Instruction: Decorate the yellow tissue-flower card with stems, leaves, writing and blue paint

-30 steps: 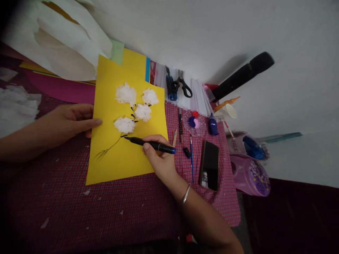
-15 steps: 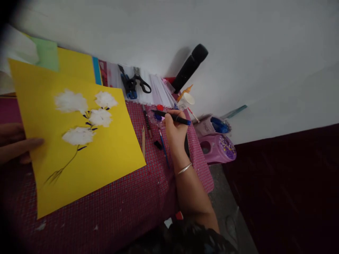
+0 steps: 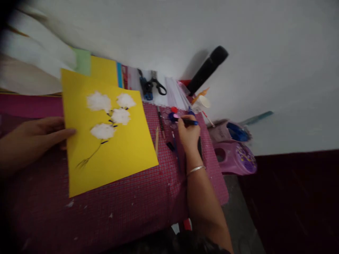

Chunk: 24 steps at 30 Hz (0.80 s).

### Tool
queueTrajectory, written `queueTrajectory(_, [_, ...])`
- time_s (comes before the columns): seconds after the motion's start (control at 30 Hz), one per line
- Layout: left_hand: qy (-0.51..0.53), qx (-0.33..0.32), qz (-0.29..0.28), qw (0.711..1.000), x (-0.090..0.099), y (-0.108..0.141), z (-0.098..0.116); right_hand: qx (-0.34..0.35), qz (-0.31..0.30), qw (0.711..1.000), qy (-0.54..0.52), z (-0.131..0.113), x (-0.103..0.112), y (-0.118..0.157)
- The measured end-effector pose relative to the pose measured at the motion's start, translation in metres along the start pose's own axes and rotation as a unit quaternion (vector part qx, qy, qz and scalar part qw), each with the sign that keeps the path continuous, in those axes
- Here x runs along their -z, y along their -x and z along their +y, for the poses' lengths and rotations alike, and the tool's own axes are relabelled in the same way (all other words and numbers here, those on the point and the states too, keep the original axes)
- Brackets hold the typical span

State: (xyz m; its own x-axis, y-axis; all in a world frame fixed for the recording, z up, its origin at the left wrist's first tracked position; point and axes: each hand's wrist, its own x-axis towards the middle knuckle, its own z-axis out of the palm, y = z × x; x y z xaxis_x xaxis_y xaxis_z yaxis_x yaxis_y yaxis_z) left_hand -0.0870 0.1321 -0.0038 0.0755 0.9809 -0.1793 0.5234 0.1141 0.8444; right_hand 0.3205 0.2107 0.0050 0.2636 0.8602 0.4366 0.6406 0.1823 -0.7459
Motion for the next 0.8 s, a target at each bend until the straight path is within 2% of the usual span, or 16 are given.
queueTrajectory(0.07, [0.077,0.027,0.011,0.997,-0.003,0.001,0.015,-0.017,0.019,0.998,-0.065,-0.007,-0.002,0.002])
queueTrajectory(0.17, [0.123,0.019,0.011,0.992,-0.006,-0.001,0.019,-0.053,0.002,0.982,-0.180,-0.032,-0.008,0.020])
queueTrajectory(0.23, [0.128,0.009,0.005,0.992,-0.007,-0.002,0.016,-0.075,-0.063,0.964,-0.246,-0.054,-0.015,0.043])
queueTrajectory(0.33, [0.126,-0.004,0.000,0.992,-0.006,-0.001,0.014,-0.078,-0.214,0.928,-0.293,-0.084,-0.028,0.083])
queueTrajectory(0.4, [0.122,-0.014,0.002,0.992,-0.006,-0.001,0.014,-0.068,-0.280,0.910,-0.297,-0.097,-0.036,0.103])
queueTrajectory(0.47, [0.122,-0.022,0.005,0.992,-0.006,0.000,0.015,-0.061,-0.320,0.898,-0.296,-0.104,-0.043,0.114])
queueTrajectory(0.57, [0.124,-0.022,0.004,0.992,-0.006,0.000,0.016,-0.068,-0.327,0.893,-0.303,-0.106,-0.050,0.119])
queueTrajectory(0.7, [0.114,-0.013,0.002,0.993,-0.005,0.000,0.018,-0.086,-0.304,0.898,-0.307,-0.101,-0.054,0.117])
queueTrajectory(0.8, [0.108,-0.012,0.005,0.994,-0.005,0.000,0.019,-0.085,-0.310,0.902,-0.288,-0.099,-0.055,0.117])
